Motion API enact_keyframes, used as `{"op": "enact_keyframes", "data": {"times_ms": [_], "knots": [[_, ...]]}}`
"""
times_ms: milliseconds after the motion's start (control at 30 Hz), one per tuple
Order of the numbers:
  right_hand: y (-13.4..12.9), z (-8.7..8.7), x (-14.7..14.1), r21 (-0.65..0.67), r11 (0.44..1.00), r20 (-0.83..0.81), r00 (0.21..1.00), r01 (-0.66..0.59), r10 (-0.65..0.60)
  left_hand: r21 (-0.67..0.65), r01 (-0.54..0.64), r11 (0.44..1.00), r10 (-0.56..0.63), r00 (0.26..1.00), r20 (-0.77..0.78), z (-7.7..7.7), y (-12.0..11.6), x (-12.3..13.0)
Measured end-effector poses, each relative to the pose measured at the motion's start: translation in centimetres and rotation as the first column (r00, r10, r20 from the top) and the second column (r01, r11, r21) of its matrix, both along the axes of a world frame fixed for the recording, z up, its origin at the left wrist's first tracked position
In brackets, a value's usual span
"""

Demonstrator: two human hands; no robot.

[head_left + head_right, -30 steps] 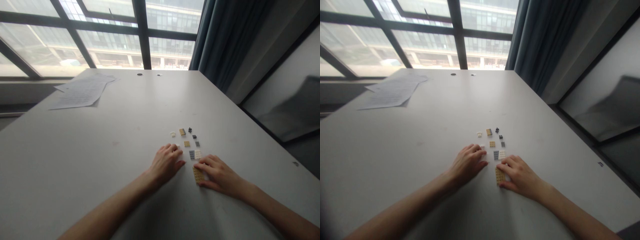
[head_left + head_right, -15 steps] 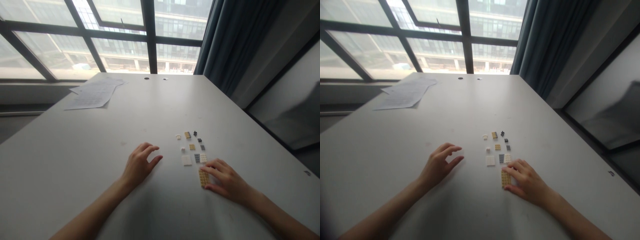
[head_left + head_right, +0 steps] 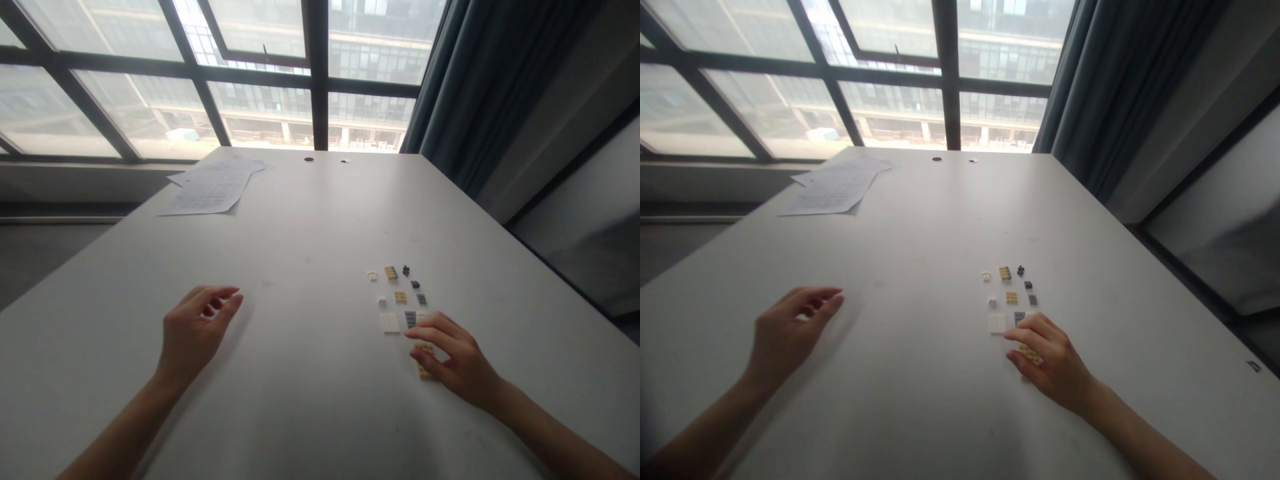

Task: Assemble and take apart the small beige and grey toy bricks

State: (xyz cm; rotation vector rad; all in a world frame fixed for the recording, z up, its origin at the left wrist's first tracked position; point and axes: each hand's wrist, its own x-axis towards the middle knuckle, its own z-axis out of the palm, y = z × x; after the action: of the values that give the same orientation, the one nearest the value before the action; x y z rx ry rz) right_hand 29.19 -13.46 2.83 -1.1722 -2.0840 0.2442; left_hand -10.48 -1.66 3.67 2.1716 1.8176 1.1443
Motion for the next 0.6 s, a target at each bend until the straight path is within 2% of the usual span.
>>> {"op": "enact_keyframes", "data": {"times_ms": [233, 400, 500, 600], "knots": [[0.8, 0.3, -2.2, -0.002, 0.998, -0.037, 0.998, -0.055, 0.055, 0.030, -0.027, 0.999, 0.027, 0.999, -0.021, -0.8, -1.0, -2.2], [0.8, -0.5, -3.1, -0.029, 0.998, -0.111, 0.993, -0.051, 0.047, 0.030, -0.073, 0.997, 0.074, 0.997, -0.031, -0.8, -1.2, -3.7], [0.6, -1.1, -3.0, -0.035, 0.999, -0.201, 0.979, 0.004, -0.011, -0.034, -0.176, 0.984, 0.178, 0.982, 0.057, -1.1, -1.2, -4.6], [0.3, -1.6, -2.5, -0.087, 0.991, -0.298, 0.946, 0.106, -0.127, -0.121, -0.252, 0.960, 0.268, 0.952, 0.147, -2.0, -0.9, -5.8]]}}
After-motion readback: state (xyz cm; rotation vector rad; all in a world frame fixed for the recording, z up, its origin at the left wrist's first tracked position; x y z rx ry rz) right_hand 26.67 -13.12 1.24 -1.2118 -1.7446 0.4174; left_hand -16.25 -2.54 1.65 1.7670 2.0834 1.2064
